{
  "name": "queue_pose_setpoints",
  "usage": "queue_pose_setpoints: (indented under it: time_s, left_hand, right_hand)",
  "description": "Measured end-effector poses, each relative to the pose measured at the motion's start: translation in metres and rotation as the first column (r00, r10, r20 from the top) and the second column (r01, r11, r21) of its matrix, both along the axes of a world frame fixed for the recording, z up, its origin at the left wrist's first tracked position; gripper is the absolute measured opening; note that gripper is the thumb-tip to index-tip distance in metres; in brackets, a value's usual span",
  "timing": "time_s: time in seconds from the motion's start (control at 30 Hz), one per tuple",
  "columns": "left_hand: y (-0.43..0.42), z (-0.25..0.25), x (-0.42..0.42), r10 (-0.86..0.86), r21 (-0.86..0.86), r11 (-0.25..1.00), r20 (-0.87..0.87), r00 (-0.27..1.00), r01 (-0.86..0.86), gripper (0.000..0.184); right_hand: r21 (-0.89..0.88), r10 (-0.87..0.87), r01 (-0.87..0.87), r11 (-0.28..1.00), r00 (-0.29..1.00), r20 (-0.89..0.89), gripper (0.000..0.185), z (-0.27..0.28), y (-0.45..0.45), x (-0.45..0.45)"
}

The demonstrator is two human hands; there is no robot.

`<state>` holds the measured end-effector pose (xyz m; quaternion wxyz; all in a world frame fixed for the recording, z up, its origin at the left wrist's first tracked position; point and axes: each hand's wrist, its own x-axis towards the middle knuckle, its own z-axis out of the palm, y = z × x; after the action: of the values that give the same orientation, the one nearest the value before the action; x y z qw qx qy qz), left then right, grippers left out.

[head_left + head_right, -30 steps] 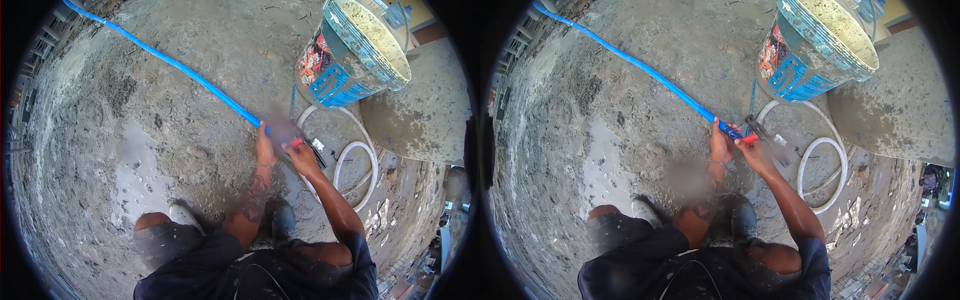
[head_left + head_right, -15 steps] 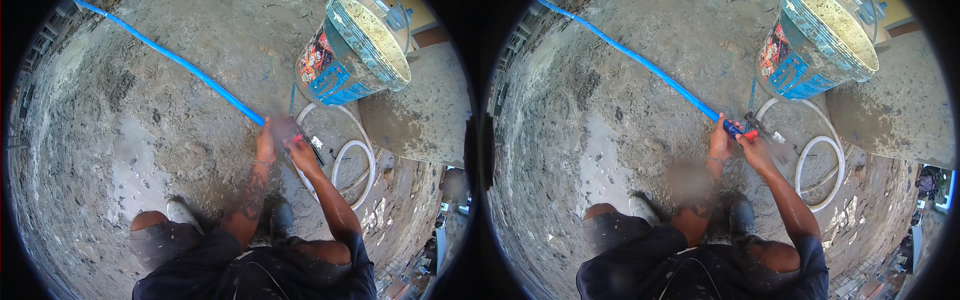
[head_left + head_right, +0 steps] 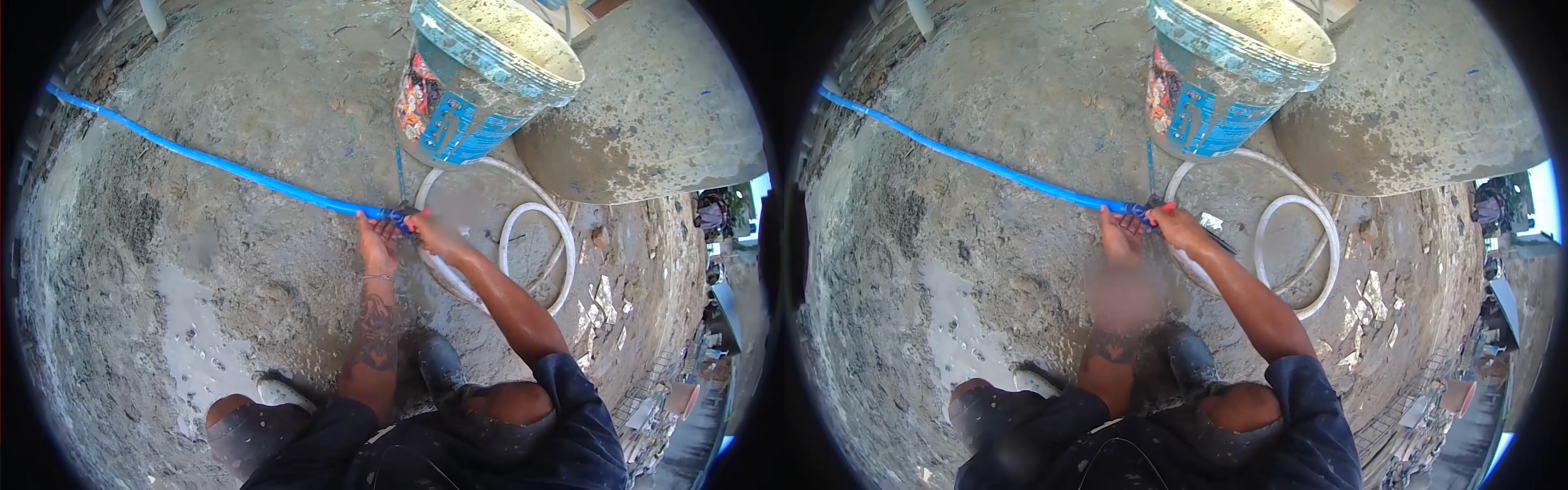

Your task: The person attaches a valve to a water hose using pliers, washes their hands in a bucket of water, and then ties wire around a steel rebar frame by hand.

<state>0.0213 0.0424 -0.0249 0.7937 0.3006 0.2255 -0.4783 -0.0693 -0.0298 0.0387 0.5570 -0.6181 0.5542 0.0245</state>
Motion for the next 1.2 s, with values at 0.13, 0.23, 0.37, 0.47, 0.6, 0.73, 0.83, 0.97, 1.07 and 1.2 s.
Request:
queue_pose_setpoints:
  time_s: [0.13,0.23,0.37,0.47,0.6,0.73,0.83,0.97,1.07,1.2]
  left_hand:
    - [0.002,0.001,0.007,-0.101,0.001,0.995,0.162,0.982,0.102,0.039]
    - [-0.006,0.009,0.019,-0.139,-0.046,0.988,0.155,0.978,0.148,0.036]
    - [-0.022,0.017,0.025,-0.177,-0.134,0.971,0.164,0.970,0.200,0.037]
    - [-0.023,0.020,0.022,-0.178,-0.188,0.961,0.139,0.974,0.202,0.040]
    - [-0.025,0.020,0.017,-0.191,-0.202,0.957,0.099,0.977,0.208,0.039]
    - [-0.027,0.023,0.018,-0.200,-0.179,0.956,0.173,0.964,0.231,0.033]
    - [-0.026,0.030,0.016,-0.178,-0.219,0.952,0.170,0.969,0.213,0.028]
    - [-0.028,0.028,0.016,-0.212,-0.296,0.923,0.138,0.968,0.244,0.025]
    - [-0.025,0.027,0.018,-0.227,-0.253,0.934,0.132,0.965,0.254,0.027]
    - [-0.019,0.017,0.015,-0.061,-0.298,0.952,0.031,0.998,0.068,0.031]
  right_hand:
    - [-0.185,0.114,-0.099,0.978,0.991,0.071,0.034,-0.004,-0.027,0.007]
    - [-0.072,-0.151,0.168,0.983,0.969,0.198,0.035,0.012,-0.037,0.015]
    - [-0.042,-0.190,0.209,0.977,0.943,0.273,0.036,0.021,-0.039,0.020]
    - [-0.030,-0.183,0.193,0.981,0.960,0.213,0.037,0.026,-0.036,0.018]
    - [-0.012,-0.157,0.161,0.987,0.974,0.163,0.037,0.032,-0.030,0.017]
    - [-0.041,-0.140,0.149,0.988,0.976,0.170,0.038,0.029,-0.029,0.015]
    - [-0.077,-0.130,0.144,0.987,0.978,0.162,0.037,0.027,-0.025,0.015]
    - [-0.100,-0.097,0.118,0.988,0.976,0.195,0.036,0.027,-0.023,0.013]
    - [-0.101,-0.104,0.131,0.986,0.967,0.234,0.037,0.033,-0.018,0.014]
    - [-0.181,-0.010,0.033,0.983,0.992,0.128,0.039,0.016,-0.017,0.008]
